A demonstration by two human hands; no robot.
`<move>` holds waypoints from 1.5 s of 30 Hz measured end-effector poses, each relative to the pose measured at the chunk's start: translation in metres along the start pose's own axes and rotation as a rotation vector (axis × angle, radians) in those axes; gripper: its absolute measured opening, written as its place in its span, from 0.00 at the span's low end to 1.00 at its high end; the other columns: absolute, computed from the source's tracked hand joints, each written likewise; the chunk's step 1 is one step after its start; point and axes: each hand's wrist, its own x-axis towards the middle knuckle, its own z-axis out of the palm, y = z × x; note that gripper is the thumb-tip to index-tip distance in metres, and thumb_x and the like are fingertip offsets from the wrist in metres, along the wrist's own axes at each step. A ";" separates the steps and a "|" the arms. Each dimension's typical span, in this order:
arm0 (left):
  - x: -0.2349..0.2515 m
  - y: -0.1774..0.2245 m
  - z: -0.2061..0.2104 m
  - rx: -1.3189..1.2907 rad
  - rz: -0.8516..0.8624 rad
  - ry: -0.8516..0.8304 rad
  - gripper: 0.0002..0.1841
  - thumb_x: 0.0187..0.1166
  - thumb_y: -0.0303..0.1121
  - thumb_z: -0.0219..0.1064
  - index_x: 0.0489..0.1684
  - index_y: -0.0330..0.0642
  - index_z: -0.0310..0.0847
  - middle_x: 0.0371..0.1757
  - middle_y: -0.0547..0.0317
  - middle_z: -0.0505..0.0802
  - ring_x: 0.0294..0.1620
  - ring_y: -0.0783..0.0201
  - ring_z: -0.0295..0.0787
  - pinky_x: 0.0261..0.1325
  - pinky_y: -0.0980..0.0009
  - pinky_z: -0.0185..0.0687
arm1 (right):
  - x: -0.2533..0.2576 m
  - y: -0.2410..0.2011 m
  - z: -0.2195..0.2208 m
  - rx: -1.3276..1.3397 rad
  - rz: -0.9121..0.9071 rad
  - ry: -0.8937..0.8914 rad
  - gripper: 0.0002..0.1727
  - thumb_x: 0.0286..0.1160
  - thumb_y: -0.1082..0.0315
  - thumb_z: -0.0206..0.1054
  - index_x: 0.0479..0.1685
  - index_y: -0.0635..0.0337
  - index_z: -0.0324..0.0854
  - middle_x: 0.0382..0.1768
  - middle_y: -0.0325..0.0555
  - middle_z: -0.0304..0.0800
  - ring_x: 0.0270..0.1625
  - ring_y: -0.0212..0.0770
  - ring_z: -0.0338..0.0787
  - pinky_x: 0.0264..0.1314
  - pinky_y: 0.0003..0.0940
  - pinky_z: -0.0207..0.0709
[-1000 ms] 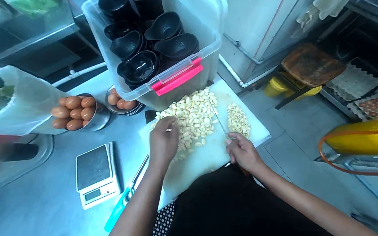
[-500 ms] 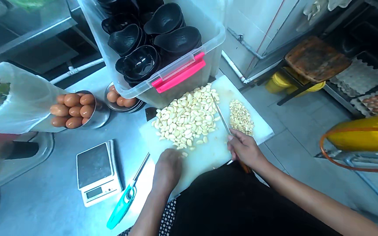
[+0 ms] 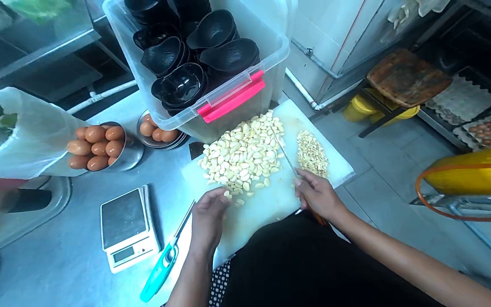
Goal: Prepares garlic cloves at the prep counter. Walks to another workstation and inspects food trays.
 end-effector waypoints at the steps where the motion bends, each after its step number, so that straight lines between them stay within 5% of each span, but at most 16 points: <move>1: 0.001 0.001 0.005 -0.069 -0.041 0.007 0.12 0.78 0.17 0.58 0.50 0.31 0.87 0.51 0.42 0.92 0.47 0.56 0.93 0.57 0.61 0.92 | -0.002 0.000 0.000 -0.027 -0.031 -0.016 0.25 0.88 0.60 0.58 0.81 0.57 0.74 0.25 0.42 0.87 0.18 0.35 0.82 0.23 0.31 0.82; 6: 0.001 0.003 0.032 -0.216 -0.149 -0.030 0.13 0.82 0.18 0.55 0.53 0.28 0.85 0.54 0.39 0.92 0.49 0.56 0.94 0.58 0.63 0.91 | -0.013 -0.018 0.004 -0.220 -0.290 -0.172 0.26 0.85 0.55 0.60 0.80 0.53 0.76 0.25 0.36 0.86 0.22 0.30 0.81 0.27 0.30 0.81; 13: 0.002 0.010 0.077 -0.099 -0.113 -0.136 0.10 0.71 0.14 0.65 0.46 0.29 0.88 0.46 0.40 0.95 0.45 0.56 0.95 0.56 0.60 0.92 | -0.017 -0.041 0.011 -0.357 -0.567 -0.272 0.29 0.85 0.53 0.61 0.81 0.60 0.74 0.24 0.41 0.82 0.24 0.31 0.78 0.28 0.31 0.77; 27: 0.009 0.006 0.114 0.062 -0.153 -0.269 0.10 0.71 0.15 0.68 0.47 0.27 0.89 0.42 0.37 0.94 0.42 0.53 0.95 0.53 0.59 0.93 | -0.024 -0.031 0.002 -0.335 -0.549 -0.148 0.27 0.87 0.53 0.59 0.81 0.53 0.75 0.23 0.40 0.78 0.23 0.33 0.76 0.27 0.33 0.75; 35: 0.010 0.001 0.120 0.121 -0.178 -0.310 0.03 0.68 0.18 0.71 0.34 0.31 0.88 0.34 0.43 0.93 0.36 0.57 0.92 0.47 0.61 0.91 | -0.023 -0.024 0.001 -0.283 -0.491 -0.102 0.23 0.88 0.52 0.59 0.70 0.59 0.78 0.22 0.38 0.78 0.23 0.31 0.76 0.28 0.31 0.76; 40: 0.008 -0.001 0.125 0.135 -0.203 -0.347 0.06 0.70 0.18 0.72 0.41 0.30 0.90 0.36 0.43 0.94 0.38 0.56 0.93 0.50 0.61 0.92 | -0.025 -0.022 -0.001 -0.114 -0.295 -0.063 0.19 0.88 0.56 0.58 0.67 0.59 0.77 0.25 0.39 0.84 0.22 0.32 0.81 0.28 0.30 0.80; 45: 0.010 0.000 0.131 0.070 -0.216 -0.248 0.07 0.70 0.16 0.71 0.42 0.30 0.88 0.37 0.42 0.93 0.38 0.55 0.93 0.51 0.60 0.93 | -0.032 -0.018 -0.004 -0.122 -0.339 -0.049 0.22 0.87 0.56 0.59 0.71 0.59 0.75 0.24 0.38 0.82 0.23 0.31 0.80 0.28 0.30 0.79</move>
